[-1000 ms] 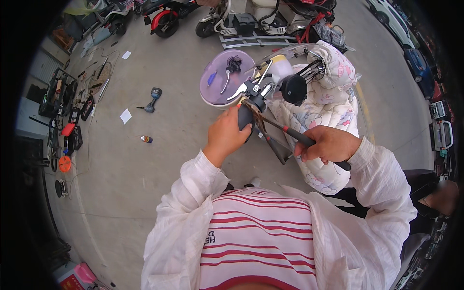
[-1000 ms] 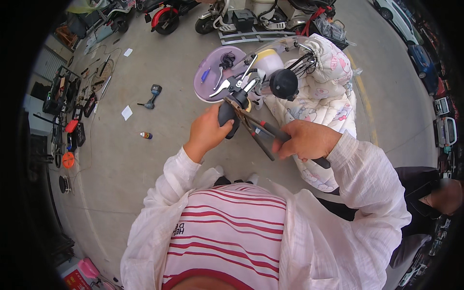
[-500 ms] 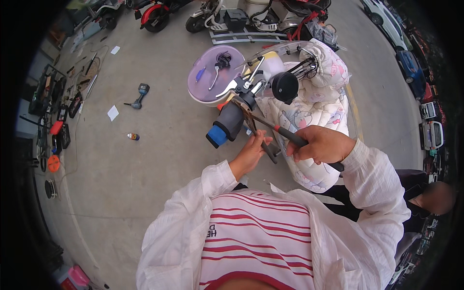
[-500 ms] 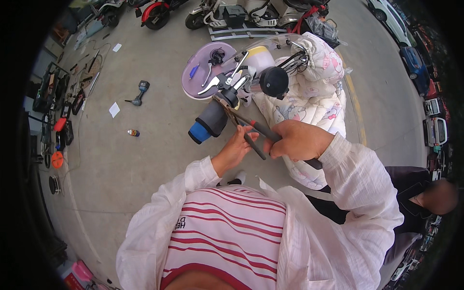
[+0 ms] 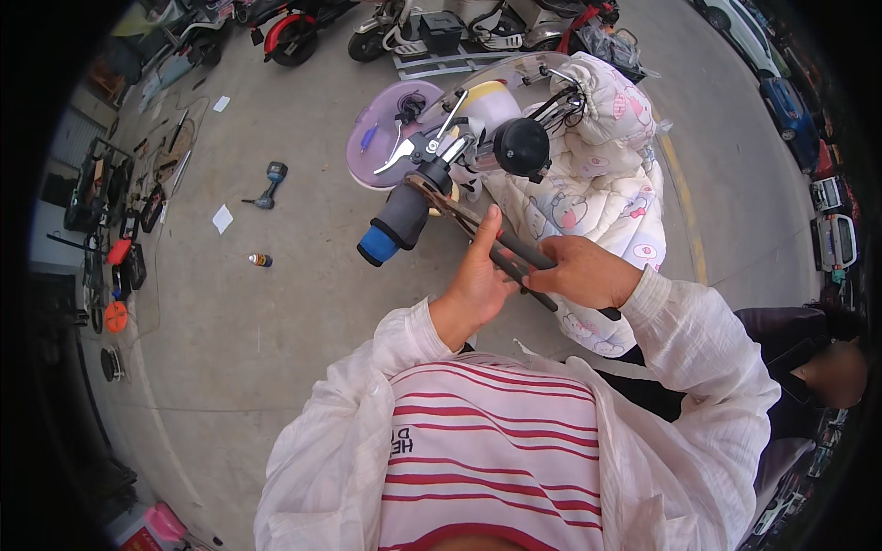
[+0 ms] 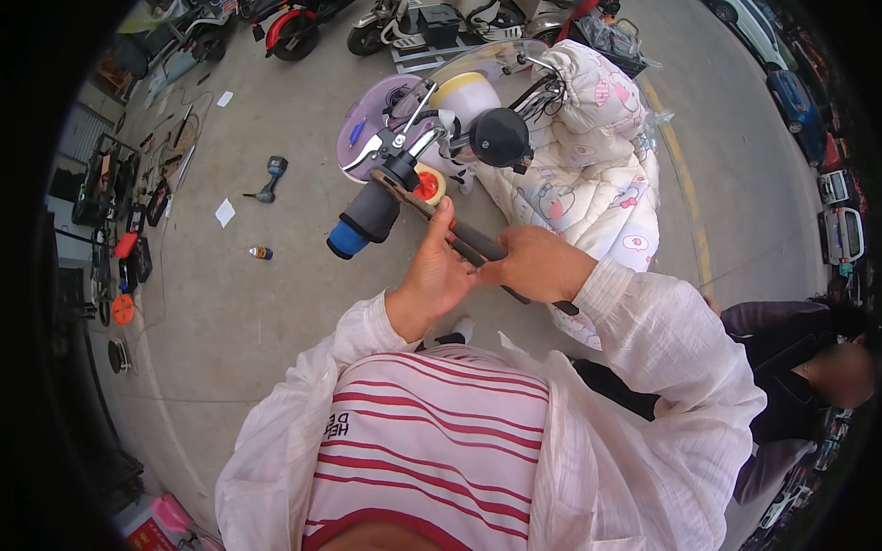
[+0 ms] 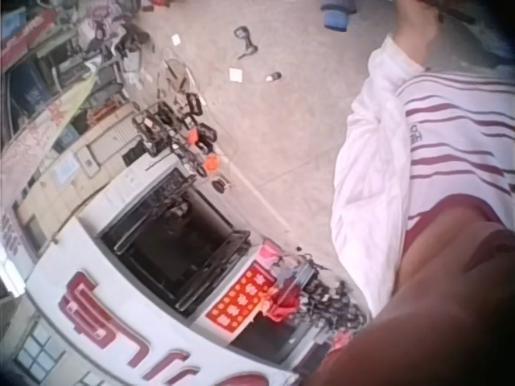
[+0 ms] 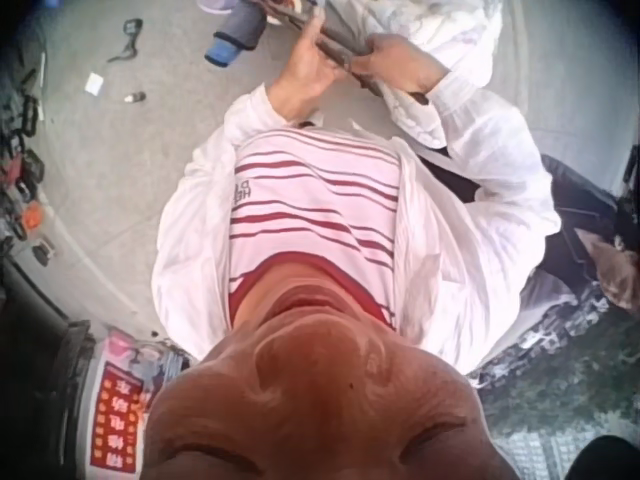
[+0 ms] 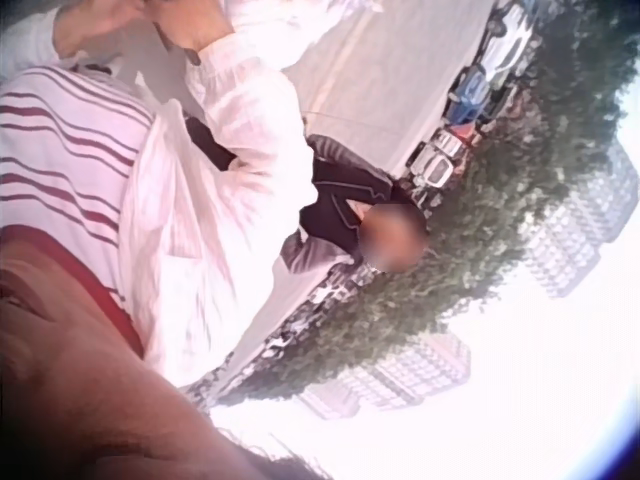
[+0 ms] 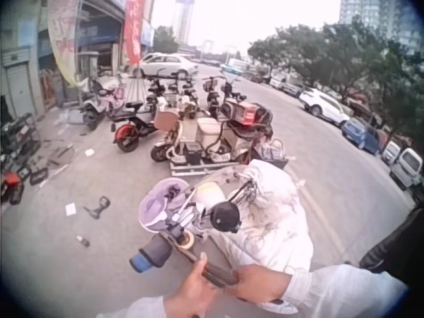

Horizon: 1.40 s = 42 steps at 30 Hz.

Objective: The person uses pliers to remove a handlebar grip from an electric scooter. They repeatedly squeeze the pliers around the grip and pull it off the handlebar. The grip is removed and placed in a nearby bucket.

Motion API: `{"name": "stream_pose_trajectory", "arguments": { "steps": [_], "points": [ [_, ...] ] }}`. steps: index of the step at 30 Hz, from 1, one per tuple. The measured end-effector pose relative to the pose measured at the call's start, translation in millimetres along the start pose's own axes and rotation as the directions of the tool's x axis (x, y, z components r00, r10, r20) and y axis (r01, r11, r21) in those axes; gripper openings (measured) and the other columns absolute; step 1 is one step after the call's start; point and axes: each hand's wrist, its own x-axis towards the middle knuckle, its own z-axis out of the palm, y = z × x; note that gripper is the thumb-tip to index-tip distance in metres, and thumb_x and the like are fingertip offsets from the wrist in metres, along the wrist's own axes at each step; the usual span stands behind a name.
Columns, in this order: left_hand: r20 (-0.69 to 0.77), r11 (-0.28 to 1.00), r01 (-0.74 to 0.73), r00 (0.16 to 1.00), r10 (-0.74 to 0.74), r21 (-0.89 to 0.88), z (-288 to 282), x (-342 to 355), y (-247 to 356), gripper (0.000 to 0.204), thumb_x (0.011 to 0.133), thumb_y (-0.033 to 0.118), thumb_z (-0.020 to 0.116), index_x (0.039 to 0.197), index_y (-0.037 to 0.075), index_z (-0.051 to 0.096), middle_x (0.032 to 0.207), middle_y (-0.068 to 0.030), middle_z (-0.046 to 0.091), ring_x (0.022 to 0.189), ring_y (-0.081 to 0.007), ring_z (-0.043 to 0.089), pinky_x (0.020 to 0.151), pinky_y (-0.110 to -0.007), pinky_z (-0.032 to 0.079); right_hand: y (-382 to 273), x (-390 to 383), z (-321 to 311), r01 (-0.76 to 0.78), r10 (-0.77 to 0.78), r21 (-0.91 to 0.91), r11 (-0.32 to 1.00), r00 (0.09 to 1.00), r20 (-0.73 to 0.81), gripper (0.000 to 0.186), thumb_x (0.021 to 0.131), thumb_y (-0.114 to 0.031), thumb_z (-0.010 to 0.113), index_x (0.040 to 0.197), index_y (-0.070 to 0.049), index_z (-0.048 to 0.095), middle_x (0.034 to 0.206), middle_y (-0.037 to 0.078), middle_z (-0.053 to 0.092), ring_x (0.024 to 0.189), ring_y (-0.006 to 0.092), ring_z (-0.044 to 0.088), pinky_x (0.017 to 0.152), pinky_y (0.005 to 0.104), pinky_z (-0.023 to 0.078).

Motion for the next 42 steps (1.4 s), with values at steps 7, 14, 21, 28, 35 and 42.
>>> {"name": "stream_pose_trajectory", "arguments": {
  "steps": [7, 14, 21, 28, 35, 42],
  "points": [
    [0.063, 0.982, -0.120, 0.992, 0.112, 0.144, -12.9, 14.6, -13.7, 0.048, 0.091, 0.056, 0.058, 0.105, 0.010, 0.054, 0.092, -0.0028, 0.061, 0.087, -0.0156, 0.062, 0.081, -0.032, 0.050, 20.5, 12.1, 21.5, -0.030, 0.030, 0.096, 0.995, 1.000, -0.001, 0.055, 0.086, -0.050, 0.058, 0.092, 0.004, 0.065, 0.092, 0.026, 0.063, 0.087, 0.0395, 0.062, 0.076, 0.0436, 0.048],
    [-0.006, 0.945, -0.229, 0.971, 0.237, 0.234, -2.1, 6.7, -21.0, 0.047, 0.086, 0.048, 0.067, 0.104, 0.008, 0.050, 0.095, -0.0052, 0.054, 0.088, -0.0156, 0.058, 0.080, -0.032, 0.048, 36.4, 15.6, 28.9, 0.033, -0.026, 0.196, 0.980, 0.999, -0.035, 0.077, 0.084, -0.056, 0.058, 0.115, 0.014, 0.056, 0.108, 0.029, 0.060, 0.101, 0.0341, 0.061, 0.086, 0.0390, 0.047],
    [-0.096, 0.925, -0.267, 0.948, 0.303, 0.271, -3.7, 10.7, -26.7, 0.041, 0.085, 0.042, 0.069, 0.101, 0.013, 0.044, 0.098, -0.0029, 0.049, 0.090, -0.0134, 0.053, 0.082, -0.036, 0.046, 86.0, 34.0, 62.3, 0.020, -0.306, 0.906, 0.423, 0.944, 0.122, 0.072, 0.096, -0.059, 0.044, 0.145, -0.006, 0.040, 0.131, 0.005, 0.051, 0.116, 0.0131, 0.047, 0.097, 0.0281, 0.037],
    [-0.133, 0.909, -0.240, 0.945, 0.299, 0.341, -9.2, 13.0, -30.7, 0.047, 0.085, 0.045, 0.068, 0.103, 0.012, 0.039, 0.103, -0.0043, 0.047, 0.095, -0.0165, 0.053, 0.086, -0.038, 0.044, 113.0, 40.0, 55.9, -0.129, -0.468, 0.902, 0.411, 0.820, 0.330, 0.086, 0.090, -0.067, 0.048, 0.152, -0.011, 0.027, 0.151, 0.009, 0.028, 0.139, 0.0189, 0.022, 0.114, 0.0344, 0.013],
    [-0.265, 0.939, -0.221, 0.919, 0.291, 0.265, -5.9, 15.5, -32.6, 0.055, 0.083, 0.048, 0.069, 0.115, 0.010, 0.044, 0.103, -0.0107, 0.053, 0.094, -0.0243, 0.057, 0.088, -0.041, 0.046, 108.1, 64.0, 36.3, -0.163, -0.386, 0.739, 0.654, 0.768, 0.511, 0.099, 0.083, -0.073, 0.053, 0.152, -0.009, 0.024, 0.139, 0.012, 0.040, 0.127, 0.0237, 0.037, 0.105, 0.0388, 0.029],
    [-0.455, 0.909, -0.332, 0.789, 0.414, 0.251, 33.4, 2.9, -35.8, 0.028, 0.090, 0.041, 0.063, 0.099, 0.015, 0.056, 0.099, -0.0065, 0.059, 0.090, -0.0210, 0.058, 0.084, -0.039, 0.045, 134.7, 98.2, 60.8, -0.053, -0.473, 0.837, 0.544, 0.805, 0.358, 0.066, 0.094, -0.063, 0.046, 0.126, -0.005, 0.053, 0.099, 0.005, 0.052, 0.086, 0.0113, 0.048, 0.076, 0.0292, 0.041]
  ]
}}
